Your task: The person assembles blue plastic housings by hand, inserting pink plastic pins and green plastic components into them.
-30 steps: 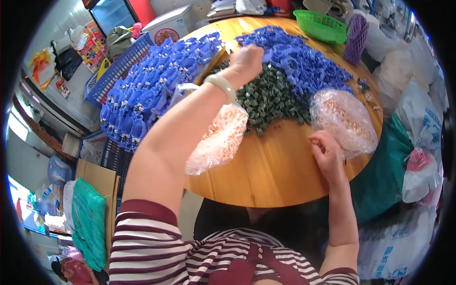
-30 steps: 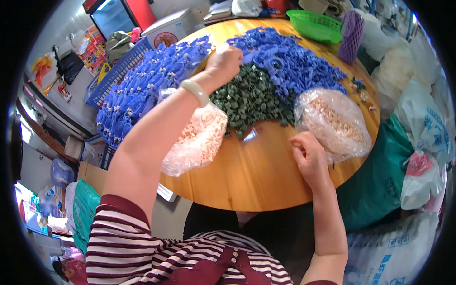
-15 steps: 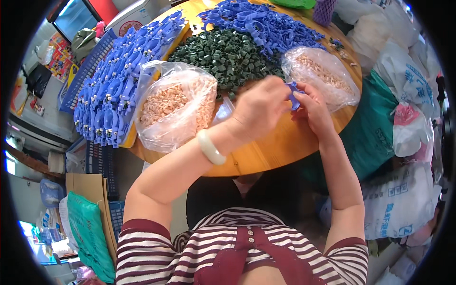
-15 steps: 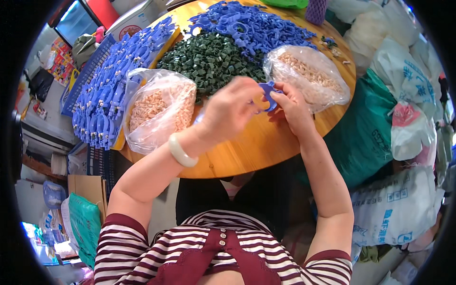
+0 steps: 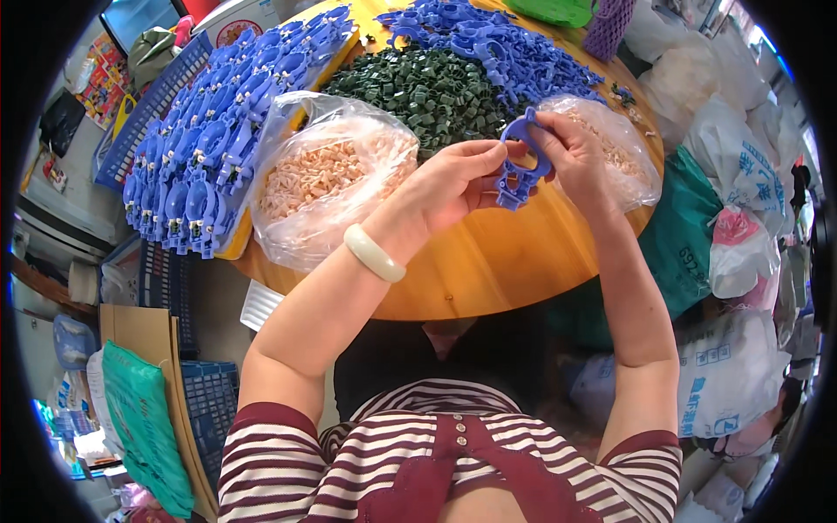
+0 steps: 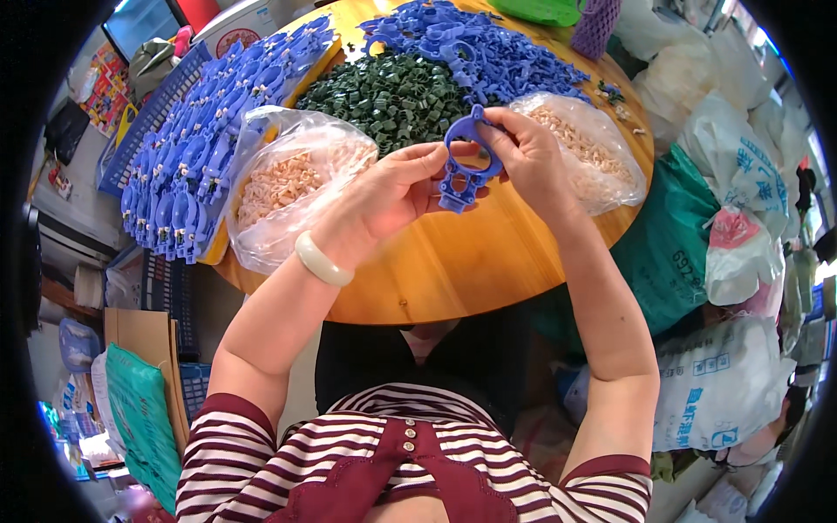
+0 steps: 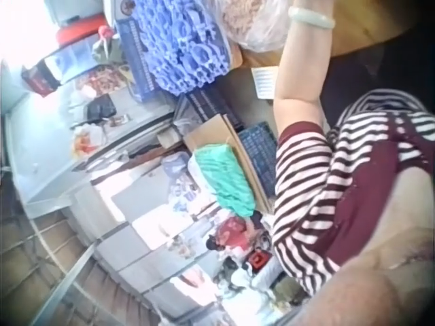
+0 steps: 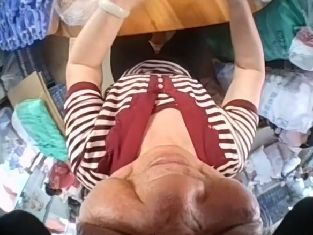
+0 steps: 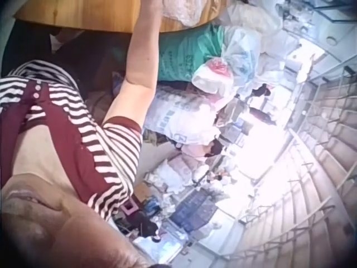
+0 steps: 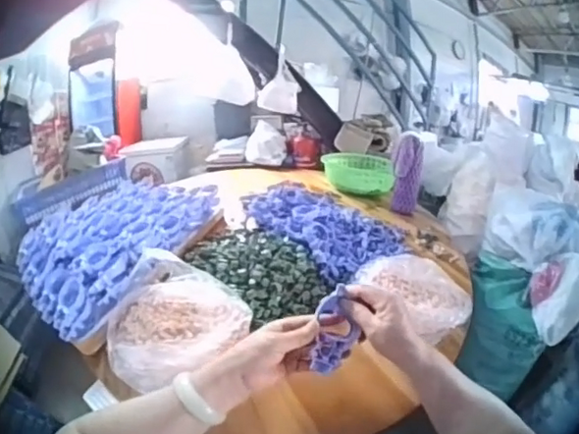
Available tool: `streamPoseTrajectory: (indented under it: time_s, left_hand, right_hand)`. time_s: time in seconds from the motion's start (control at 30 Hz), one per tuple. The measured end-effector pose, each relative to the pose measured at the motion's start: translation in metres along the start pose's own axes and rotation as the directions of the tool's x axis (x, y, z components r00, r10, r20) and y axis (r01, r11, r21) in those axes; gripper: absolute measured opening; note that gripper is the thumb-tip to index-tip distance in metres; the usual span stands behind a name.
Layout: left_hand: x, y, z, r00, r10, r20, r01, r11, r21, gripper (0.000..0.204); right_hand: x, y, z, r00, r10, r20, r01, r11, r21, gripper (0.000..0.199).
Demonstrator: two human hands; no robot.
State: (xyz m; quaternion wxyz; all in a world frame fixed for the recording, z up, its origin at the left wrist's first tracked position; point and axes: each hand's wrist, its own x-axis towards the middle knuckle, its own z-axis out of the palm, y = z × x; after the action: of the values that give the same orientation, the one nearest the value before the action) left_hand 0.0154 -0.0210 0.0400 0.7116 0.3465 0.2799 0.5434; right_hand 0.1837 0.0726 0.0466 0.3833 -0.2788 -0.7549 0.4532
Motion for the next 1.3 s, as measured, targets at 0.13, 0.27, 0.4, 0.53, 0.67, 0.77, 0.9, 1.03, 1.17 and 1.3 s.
streamPoseTrajectory:
  time_s: [0.13, 0.27, 0.4, 0.53, 0.67, 0.77, 0.9, 1.03, 1.17, 1.3]
  left_hand:
    - [-0.002, 0.021, -0.02, 0.967, 0.248, -0.053, -0.249, 0.968, -0.032, 0.036]
    - [-0.005, 0.042, -0.039, 0.844, 0.513, -0.155, -0.534, 0.831, -0.157, 0.033]
    - [-0.011, 0.038, -0.05, 0.854, 0.462, -0.24, -0.512, 0.829, -0.226, 0.033]
    - [-0.007, 0.032, -0.052, 0.86, 0.445, -0.251, -0.499, 0.836, -0.229, 0.03]
    - [-0.005, 0.028, -0.052, 0.866, 0.428, -0.258, -0.486, 0.841, -0.237, 0.03]
    - [-0.004, 0.024, -0.047, 0.884, 0.388, -0.262, -0.442, 0.875, -0.195, 0.03]
    - [-0.003, 0.019, -0.044, 0.896, 0.372, -0.241, -0.422, 0.882, -0.21, 0.031]
    - [-0.003, 0.016, -0.044, 0.912, 0.323, -0.253, -0.377, 0.903, -0.206, 0.03]
    - [-0.003, 0.013, -0.043, 0.917, 0.289, -0.274, -0.349, 0.915, -0.204, 0.03]
    - [-0.002, 0.01, -0.046, 0.925, 0.279, -0.259, -0.333, 0.922, -0.197, 0.029]
  right_hand:
    - [0.019, -0.03, 0.025, 0.997, -0.007, -0.072, 0.027, 0.957, 0.289, 0.022]
    - [0.026, 0.004, 0.029, 0.991, 0.1, 0.088, -0.109, 0.988, 0.105, 0.02]
    - [0.016, 0.013, 0.063, 0.913, -0.171, 0.371, 0.262, 0.942, -0.209, 0.02]
    - [0.01, 0.012, 0.075, 0.898, -0.181, 0.402, 0.358, 0.832, -0.425, 0.019]
    - [0.008, 0.011, 0.067, 0.881, -0.23, 0.412, 0.416, 0.791, -0.449, 0.018]
    - [0.001, 0.002, 0.056, 0.938, 0.008, 0.346, 0.137, 0.909, -0.394, 0.017]
    - [-0.004, 0.01, 0.037, 0.946, -0.041, 0.323, 0.146, 0.94, -0.309, 0.016]
    - [-0.004, 0.025, 0.025, 0.944, 0.036, 0.327, 0.034, 0.978, -0.205, 0.015]
    - [-0.004, 0.026, 0.021, 0.943, -0.019, 0.331, 0.094, 0.973, -0.21, 0.016]
    - [-0.003, 0.017, 0.022, 0.935, 0.023, 0.353, 0.066, 0.969, -0.238, 0.016]
